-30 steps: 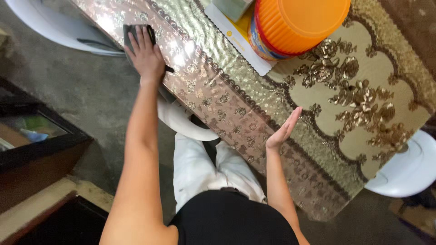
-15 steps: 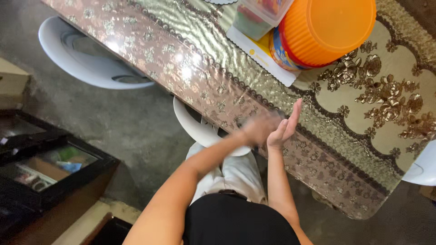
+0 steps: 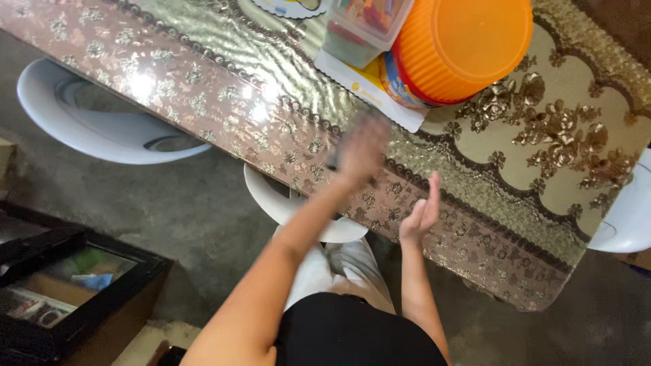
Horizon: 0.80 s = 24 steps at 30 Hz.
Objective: The person wipes a table covered with a floral tablecloth using a cloth. They move various items, including a metal pot, a plastic container, and an orange bowl, to clean the surface underneath them.
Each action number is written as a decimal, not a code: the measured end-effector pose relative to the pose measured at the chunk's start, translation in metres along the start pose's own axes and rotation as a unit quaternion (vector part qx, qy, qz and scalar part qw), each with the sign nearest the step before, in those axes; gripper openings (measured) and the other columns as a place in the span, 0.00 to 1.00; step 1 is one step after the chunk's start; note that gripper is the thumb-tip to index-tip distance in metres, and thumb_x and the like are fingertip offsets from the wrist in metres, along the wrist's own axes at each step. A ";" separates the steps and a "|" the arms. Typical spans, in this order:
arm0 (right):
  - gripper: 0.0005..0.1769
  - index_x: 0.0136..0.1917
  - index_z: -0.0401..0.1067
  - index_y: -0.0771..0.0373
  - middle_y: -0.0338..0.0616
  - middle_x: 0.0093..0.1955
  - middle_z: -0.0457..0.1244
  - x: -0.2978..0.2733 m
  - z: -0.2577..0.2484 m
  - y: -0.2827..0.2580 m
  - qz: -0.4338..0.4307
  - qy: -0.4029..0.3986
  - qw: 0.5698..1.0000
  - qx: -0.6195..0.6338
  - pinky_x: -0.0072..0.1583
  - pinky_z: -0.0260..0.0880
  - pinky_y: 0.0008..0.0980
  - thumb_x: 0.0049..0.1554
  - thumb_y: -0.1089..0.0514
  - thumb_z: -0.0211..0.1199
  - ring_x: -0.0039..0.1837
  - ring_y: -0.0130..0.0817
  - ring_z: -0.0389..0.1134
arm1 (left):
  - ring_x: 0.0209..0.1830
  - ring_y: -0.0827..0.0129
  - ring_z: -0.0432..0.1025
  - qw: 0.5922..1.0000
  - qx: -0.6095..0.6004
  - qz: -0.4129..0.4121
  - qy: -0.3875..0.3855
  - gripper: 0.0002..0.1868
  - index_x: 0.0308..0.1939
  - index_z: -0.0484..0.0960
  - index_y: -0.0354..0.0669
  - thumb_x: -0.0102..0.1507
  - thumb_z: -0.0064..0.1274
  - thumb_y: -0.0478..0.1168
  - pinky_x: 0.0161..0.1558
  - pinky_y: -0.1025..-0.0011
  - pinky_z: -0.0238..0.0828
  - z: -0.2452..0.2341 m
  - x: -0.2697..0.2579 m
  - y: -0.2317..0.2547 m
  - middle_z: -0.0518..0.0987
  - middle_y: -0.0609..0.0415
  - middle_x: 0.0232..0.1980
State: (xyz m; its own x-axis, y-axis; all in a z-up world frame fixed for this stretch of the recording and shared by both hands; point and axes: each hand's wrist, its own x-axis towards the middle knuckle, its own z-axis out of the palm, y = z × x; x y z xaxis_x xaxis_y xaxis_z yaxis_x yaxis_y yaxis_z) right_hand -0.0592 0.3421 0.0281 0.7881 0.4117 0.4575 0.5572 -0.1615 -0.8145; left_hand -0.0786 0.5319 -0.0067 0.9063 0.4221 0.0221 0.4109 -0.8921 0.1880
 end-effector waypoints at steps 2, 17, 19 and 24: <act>0.32 0.77 0.59 0.73 0.57 0.80 0.56 0.001 0.003 -0.007 0.003 -0.020 1.000 0.005 0.85 0.44 0.50 0.72 0.46 0.44 0.85 0.50 0.51 | 0.83 0.53 0.49 0.975 -0.194 0.104 0.002 0.34 0.77 0.61 0.50 0.66 0.47 0.46 0.80 0.46 0.39 0.019 -0.021 0.063 0.58 0.53 0.81; 0.36 0.79 0.58 0.70 0.54 0.82 0.54 0.015 0.019 -0.021 0.076 0.020 0.996 0.034 0.85 0.46 0.47 0.72 0.40 0.38 0.85 0.45 0.52 | 0.76 0.38 0.54 0.958 -0.003 -0.239 0.159 0.31 0.74 0.66 0.39 0.68 0.44 0.48 0.69 0.36 0.44 -0.040 -0.059 -0.327 0.63 0.39 0.76; 0.36 0.79 0.57 0.71 0.56 0.82 0.53 0.005 0.023 -0.020 0.082 0.021 0.994 0.065 0.85 0.44 0.47 0.73 0.40 0.38 0.85 0.46 0.51 | 0.79 0.41 0.54 0.941 -0.032 -0.283 0.181 0.29 0.76 0.65 0.41 0.71 0.41 0.46 0.75 0.44 0.47 -0.027 -0.061 -0.305 0.62 0.40 0.77; 0.36 0.79 0.57 0.74 0.59 0.81 0.54 -0.002 0.037 -0.023 0.094 0.014 0.991 0.096 0.84 0.45 0.47 0.72 0.42 0.39 0.84 0.48 0.52 | 0.64 0.48 0.69 0.985 0.079 -0.037 0.147 0.26 0.72 0.68 0.33 0.74 0.38 0.46 0.63 0.52 0.66 0.020 -0.082 -0.090 0.72 0.35 0.68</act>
State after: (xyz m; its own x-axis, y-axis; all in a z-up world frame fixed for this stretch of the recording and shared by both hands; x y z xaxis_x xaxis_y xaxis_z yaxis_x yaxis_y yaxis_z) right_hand -0.0831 0.3786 0.0324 0.8818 0.3647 0.2989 0.3417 -0.0575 -0.9380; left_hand -0.1881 0.5741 -0.0450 0.8152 0.4944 0.3017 0.5056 -0.8616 0.0458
